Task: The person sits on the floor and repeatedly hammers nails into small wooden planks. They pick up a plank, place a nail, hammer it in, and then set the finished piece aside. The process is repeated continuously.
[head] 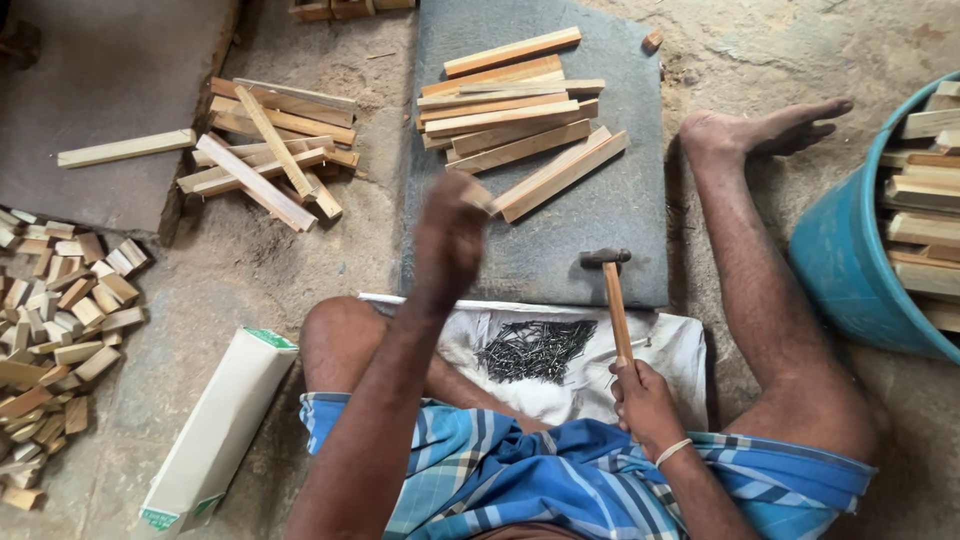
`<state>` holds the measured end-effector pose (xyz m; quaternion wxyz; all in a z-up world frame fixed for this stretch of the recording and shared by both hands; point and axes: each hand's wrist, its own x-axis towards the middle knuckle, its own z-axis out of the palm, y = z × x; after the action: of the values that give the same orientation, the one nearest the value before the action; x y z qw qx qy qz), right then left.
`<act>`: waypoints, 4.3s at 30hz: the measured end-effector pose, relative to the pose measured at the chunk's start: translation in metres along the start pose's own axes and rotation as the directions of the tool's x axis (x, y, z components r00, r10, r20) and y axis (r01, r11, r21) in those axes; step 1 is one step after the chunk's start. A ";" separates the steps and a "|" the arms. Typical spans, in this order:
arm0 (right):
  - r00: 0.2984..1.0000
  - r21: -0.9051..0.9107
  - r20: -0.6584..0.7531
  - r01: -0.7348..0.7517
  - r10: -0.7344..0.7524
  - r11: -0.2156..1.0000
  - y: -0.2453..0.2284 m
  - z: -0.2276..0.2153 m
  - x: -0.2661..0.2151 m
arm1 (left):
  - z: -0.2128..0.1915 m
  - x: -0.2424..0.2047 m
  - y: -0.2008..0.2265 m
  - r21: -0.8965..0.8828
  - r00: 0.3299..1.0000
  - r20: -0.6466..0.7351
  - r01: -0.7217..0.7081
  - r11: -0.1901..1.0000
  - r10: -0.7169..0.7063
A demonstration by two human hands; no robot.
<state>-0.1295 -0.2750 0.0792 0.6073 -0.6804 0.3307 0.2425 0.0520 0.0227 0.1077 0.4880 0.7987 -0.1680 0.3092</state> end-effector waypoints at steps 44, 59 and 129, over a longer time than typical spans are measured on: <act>0.979 0.000 0.202 -0.025 0.024 1.000 -0.003 0.011 0.004 | 0.025 -0.081 -0.011 0.396 0.835 0.424 0.178 0.901 -0.351; 0.981 -0.010 0.158 0.112 -0.109 0.994 -0.003 0.012 0.007 | 0.058 -0.081 -0.021 0.224 0.840 0.341 0.363 0.904 -0.422; 0.985 0.049 -0.050 0.167 -0.165 0.985 -0.012 0.015 0.015 | -0.053 -0.051 -0.019 0.800 0.872 0.308 -0.021 0.600 -0.380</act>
<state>-0.1092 -0.2624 0.0741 0.6357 -0.6945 0.2929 0.1665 0.0064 0.0769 0.0790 0.0679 0.9913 -0.0402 0.1055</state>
